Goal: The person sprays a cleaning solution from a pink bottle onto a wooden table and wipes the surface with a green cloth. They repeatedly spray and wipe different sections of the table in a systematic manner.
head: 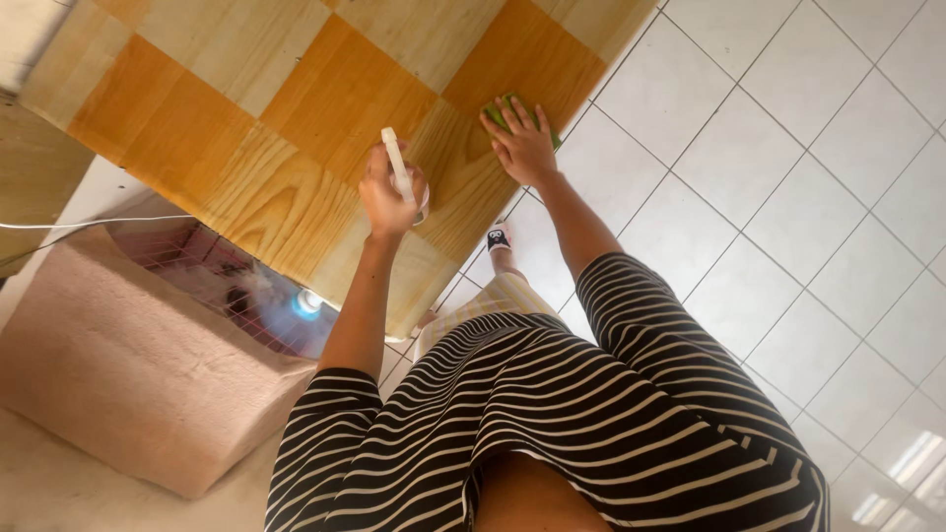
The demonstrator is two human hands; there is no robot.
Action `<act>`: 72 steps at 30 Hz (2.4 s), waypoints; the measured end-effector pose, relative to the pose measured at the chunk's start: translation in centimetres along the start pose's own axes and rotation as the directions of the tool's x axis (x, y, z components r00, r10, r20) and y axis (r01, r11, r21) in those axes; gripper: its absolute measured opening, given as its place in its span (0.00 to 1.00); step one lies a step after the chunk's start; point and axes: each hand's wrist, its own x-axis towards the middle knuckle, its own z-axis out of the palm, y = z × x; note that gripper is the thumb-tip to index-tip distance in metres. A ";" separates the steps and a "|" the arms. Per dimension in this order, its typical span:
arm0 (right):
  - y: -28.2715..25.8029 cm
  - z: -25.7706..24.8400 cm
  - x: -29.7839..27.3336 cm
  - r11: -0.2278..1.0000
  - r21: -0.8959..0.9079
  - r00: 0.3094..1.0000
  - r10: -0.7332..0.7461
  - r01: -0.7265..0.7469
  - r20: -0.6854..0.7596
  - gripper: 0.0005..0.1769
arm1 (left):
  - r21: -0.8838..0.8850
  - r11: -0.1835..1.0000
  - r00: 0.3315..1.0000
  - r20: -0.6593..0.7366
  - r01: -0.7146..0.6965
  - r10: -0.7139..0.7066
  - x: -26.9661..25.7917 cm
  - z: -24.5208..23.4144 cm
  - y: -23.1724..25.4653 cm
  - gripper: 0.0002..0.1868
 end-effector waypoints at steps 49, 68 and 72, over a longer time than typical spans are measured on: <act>9.4 -3.5 27.7 0.965 -0.077 0.946 -0.226 0.250 0.233 0.28 | 0.033 0.973 0.722 -0.676 0.229 -0.146 7.6 6.4 -2.0 0.23; 0.6 -2.0 28.6 0.335 0.108 0.213 -0.783 0.936 0.584 0.31 | 0.049 0.937 0.454 -0.883 0.345 -0.121 12.1 7.6 -4.0 0.27; -2.1 -0.7 34.0 0.226 0.143 0.125 -0.854 0.964 0.506 0.31 | 0.099 0.952 0.456 -0.889 0.291 -0.047 13.4 7.3 -5.2 0.27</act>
